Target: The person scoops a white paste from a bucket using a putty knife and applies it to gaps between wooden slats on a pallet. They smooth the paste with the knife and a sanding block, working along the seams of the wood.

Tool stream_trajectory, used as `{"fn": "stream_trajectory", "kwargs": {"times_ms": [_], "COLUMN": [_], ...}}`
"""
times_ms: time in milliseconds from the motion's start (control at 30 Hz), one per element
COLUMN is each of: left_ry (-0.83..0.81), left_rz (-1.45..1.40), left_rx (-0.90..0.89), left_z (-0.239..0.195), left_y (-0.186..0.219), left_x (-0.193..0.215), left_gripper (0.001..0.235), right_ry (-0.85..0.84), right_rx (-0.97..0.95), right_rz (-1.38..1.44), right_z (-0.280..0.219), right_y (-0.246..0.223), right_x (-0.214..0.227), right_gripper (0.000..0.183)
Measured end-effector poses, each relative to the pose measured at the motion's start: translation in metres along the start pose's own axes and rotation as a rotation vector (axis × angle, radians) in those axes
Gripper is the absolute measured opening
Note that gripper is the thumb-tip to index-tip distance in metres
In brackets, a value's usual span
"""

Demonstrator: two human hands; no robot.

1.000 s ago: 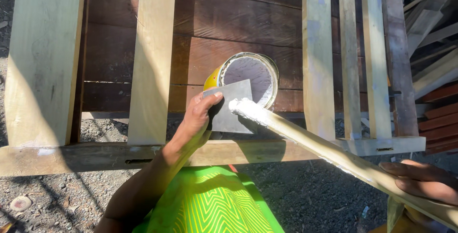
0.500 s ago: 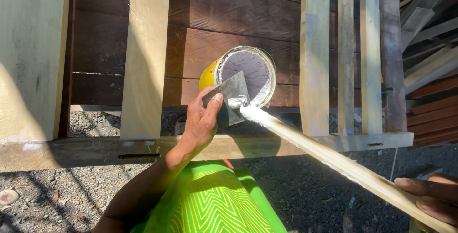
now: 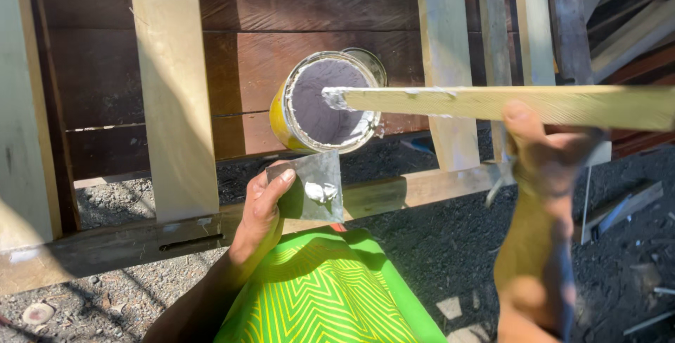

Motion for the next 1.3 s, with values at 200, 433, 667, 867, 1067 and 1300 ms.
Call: {"fn": "stream_trajectory", "kwargs": {"times_ms": [200, 433, 667, 867, 1067, 1300], "left_ry": [-0.035, -0.247, -0.153, -0.143, -0.115, 0.179], "left_rz": [0.218, 0.827, 0.89, 0.775, 1.1, 0.696], "left_rx": [0.201, -0.046, -0.064, -0.264, -0.52, 0.2], "left_z": [0.02, 0.089, 0.106, 0.089, 0.074, 0.08], "left_y": [-0.067, -0.081, -0.08, -0.035, -0.032, -0.134], "left_x": [-0.01, -0.059, -0.057, -0.044, -0.022, 0.046], "left_gripper": [0.022, 0.029, 0.038, 0.041, 0.03, 0.023], "right_ry": [-0.519, 0.277, 0.314, 0.144, 0.294, 0.161], "right_rx": [-0.054, -0.546, -1.177, -0.931, -0.881, -0.833], "right_rz": [0.201, 0.412, 0.783, 1.123, 1.225, 1.198], "right_z": [0.047, 0.009, -0.114, -0.124, -0.109, -0.094], "right_y": [0.048, 0.235, 0.44, 0.407, 0.39, 0.354], "right_x": [-0.153, 0.005, -0.088, -0.096, -0.095, -0.107], "right_gripper": [0.051, 0.064, 0.099, 0.047, 0.041, 0.048]}}
Point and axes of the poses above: each hand's wrist, its own z-axis towards the middle knuckle, its own x-axis out of the back of the hand, y = z × x, the point moved 9 cm from there along z, towards the middle knuckle, and after that the axes turned 2 degrees about x, right-handed, at the moved point
